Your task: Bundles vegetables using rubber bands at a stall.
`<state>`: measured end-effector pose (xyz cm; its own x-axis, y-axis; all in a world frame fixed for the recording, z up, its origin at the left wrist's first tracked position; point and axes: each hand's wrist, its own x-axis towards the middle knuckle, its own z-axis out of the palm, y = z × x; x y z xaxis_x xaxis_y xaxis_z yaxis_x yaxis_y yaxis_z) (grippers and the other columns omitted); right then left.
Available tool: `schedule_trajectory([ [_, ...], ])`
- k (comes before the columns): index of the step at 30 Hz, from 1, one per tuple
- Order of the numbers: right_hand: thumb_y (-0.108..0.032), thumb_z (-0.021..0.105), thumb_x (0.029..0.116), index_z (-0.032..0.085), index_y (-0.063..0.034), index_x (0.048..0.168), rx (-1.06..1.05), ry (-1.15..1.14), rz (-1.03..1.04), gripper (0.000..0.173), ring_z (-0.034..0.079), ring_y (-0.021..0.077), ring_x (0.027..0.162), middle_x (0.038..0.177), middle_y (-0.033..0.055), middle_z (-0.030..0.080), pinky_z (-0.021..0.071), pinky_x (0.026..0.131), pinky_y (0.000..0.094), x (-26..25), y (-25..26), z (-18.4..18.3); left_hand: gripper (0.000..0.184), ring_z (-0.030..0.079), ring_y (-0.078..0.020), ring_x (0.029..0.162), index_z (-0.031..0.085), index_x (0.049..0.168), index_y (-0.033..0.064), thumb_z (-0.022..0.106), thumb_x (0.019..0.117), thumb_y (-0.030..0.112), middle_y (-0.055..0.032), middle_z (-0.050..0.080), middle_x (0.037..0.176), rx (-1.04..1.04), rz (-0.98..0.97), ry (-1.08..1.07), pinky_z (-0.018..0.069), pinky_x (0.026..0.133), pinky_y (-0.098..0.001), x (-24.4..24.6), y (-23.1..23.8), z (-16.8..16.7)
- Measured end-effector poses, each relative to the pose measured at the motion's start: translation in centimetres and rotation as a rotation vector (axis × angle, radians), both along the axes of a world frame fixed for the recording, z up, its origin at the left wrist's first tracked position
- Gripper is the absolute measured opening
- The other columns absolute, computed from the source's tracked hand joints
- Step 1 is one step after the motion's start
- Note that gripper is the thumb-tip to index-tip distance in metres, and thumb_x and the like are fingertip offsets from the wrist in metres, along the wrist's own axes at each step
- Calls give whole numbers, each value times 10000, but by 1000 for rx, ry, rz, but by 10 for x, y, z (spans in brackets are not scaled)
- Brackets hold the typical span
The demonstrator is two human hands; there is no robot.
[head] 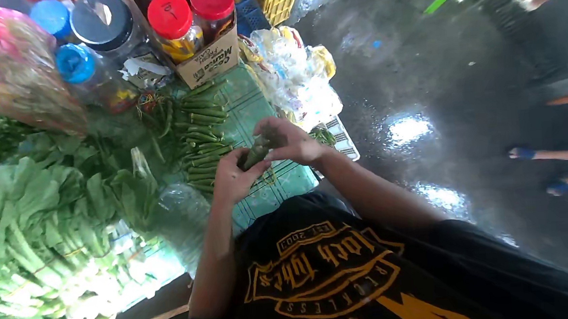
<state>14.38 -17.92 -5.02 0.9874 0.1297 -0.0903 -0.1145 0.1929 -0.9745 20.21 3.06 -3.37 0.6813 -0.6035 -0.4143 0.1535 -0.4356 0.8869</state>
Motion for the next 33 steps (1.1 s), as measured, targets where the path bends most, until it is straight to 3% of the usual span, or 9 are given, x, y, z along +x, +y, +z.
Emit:
schedule_trajectory([
  [6,-500,468,1025,457,-19,1497,-223,-254,-30,674,524,249,1374,1516,126,525,481,1112,452,1,-33,33,381,722,-186,802,494,1396,95,483,1074,298,-91,731,1026,-247,-177,118,620,675,-325,-2,8,-13],
  [10,-721,273,1009,431,5,1516,-399,-362,-46,899,438,250,1455,1554,127,487,386,1207,497,1,-43,49,459,710,-158,791,547,1388,78,466,1076,405,-75,735,1036,-334,-325,124,618,694,-318,-5,4,-14],
  [14,-750,348,984,517,-81,1483,-158,-107,122,851,690,162,1070,1319,81,669,619,849,384,-36,2,-2,268,646,-124,640,664,1248,71,528,1065,214,-65,717,900,-128,-330,241,564,565,-282,-13,-13,-15],
  [19,-207,643,997,579,-118,1425,-264,89,173,442,660,172,1142,1349,89,627,580,977,399,-83,-4,-51,598,701,-189,774,601,1340,81,224,1115,487,-113,716,998,189,-82,503,608,677,-370,-48,-23,-27],
  [22,-193,689,955,653,-108,1310,-297,234,86,367,705,158,950,1174,74,714,614,844,386,-105,-47,-61,738,729,-276,964,565,1379,22,213,1079,597,-184,697,1181,137,134,642,627,834,-463,-65,-31,-45],
  [24,-186,579,995,609,-89,1299,-244,415,-75,321,651,156,741,1039,84,701,583,657,358,-117,-91,-64,546,699,-265,1086,506,1448,56,351,1109,455,-164,638,1320,216,81,467,601,909,-454,-60,-22,-48],
  [27,-292,527,1069,573,-122,1315,-371,664,-244,302,584,146,637,942,80,638,548,594,355,-132,-156,-86,422,679,-260,1101,569,1367,43,494,1083,346,-152,665,1248,421,-31,-38,563,970,-482,-39,2,-54],
  [30,-360,531,1075,525,-154,1419,-483,834,-334,401,689,282,926,1221,172,652,587,785,474,-139,-193,-123,376,667,-335,1099,567,1385,57,522,1064,248,-197,654,1220,591,49,-409,557,959,-533,-5,18,-60],
  [33,-574,584,994,321,-99,1589,-757,917,-432,806,487,509,1335,1511,337,425,406,1069,692,-135,-197,-145,382,564,-472,1201,594,1433,272,483,1074,340,-253,583,1328,877,108,-550,514,906,-628,35,28,-65],
])
